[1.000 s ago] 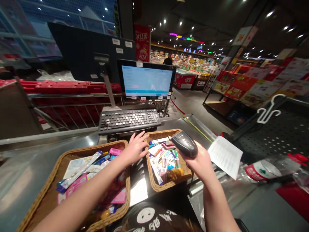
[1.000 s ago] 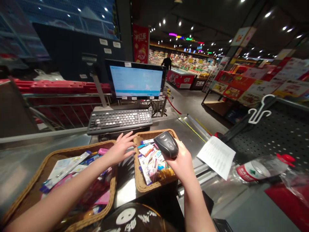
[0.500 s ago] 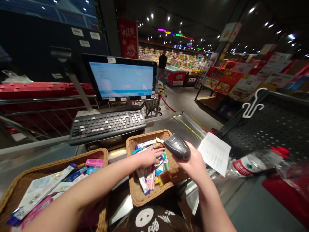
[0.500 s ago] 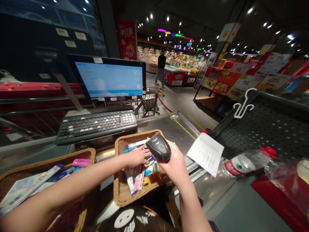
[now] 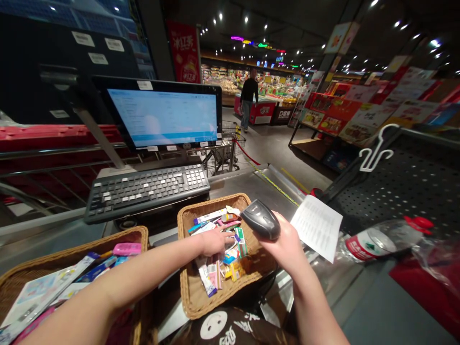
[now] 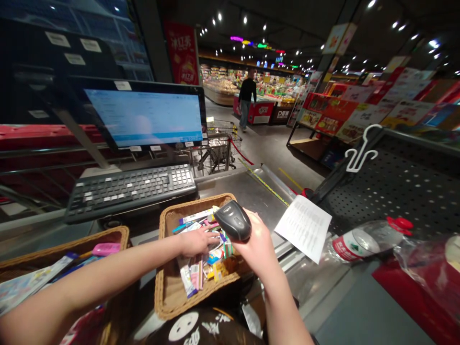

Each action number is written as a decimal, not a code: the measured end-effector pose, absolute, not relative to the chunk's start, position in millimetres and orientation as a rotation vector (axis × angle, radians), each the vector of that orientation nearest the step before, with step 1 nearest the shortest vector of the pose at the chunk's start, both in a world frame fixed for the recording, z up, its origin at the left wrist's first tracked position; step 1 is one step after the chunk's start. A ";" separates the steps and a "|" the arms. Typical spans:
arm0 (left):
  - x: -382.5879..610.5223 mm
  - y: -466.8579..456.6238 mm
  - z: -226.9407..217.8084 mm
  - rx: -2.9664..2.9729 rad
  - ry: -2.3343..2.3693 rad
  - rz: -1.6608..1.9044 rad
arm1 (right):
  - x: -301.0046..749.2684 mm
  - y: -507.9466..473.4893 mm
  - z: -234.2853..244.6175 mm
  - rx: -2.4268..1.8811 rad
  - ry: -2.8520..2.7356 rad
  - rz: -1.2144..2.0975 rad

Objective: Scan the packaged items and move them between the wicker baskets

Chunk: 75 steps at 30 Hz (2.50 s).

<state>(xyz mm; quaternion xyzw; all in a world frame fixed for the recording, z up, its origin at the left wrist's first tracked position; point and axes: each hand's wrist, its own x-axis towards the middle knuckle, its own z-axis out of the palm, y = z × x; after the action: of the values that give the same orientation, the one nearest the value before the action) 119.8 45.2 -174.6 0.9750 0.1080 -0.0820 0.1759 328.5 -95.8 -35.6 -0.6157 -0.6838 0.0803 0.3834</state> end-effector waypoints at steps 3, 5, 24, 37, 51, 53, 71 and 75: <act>119.8 45.8 -173.7 2.764 0.116 -0.344 | 327.8 -96.7 -34.3 -1.584 -1.732 0.218; 119.9 46.3 -173.6 2.744 0.131 -0.359 | 327.3 -97.4 -33.7 -1.589 -1.728 0.224; 83.1 50.0 -107.4 2.684 0.703 0.274 | 308.8 -105.6 -22.6 -1.552 -1.744 0.132; -11.1 35.3 -96.4 2.574 1.517 0.565 | 281.0 -106.7 -19.4 -1.491 -1.775 0.153; -20.0 5.3 -120.4 2.783 1.347 0.702 | 259.0 -101.9 -17.7 -1.422 -1.833 0.225; -23.6 5.9 -121.6 2.766 1.334 0.704 | 258.7 -101.9 -18.6 -1.428 -1.827 0.234; -23.2 6.1 -105.8 2.732 1.372 0.519 | 247.8 -103.1 -9.7 -1.386 -1.845 0.192; -27.2 8.0 -91.9 2.840 1.282 0.624 | 244.8 -103.0 -7.3 -1.374 -1.848 0.174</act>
<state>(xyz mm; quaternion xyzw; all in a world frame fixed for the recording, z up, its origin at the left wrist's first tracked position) -27.2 8.0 -91.9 0.8935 0.4034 0.1965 -0.0180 244.8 -103.0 -7.3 -0.5441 -0.7319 0.0691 0.4044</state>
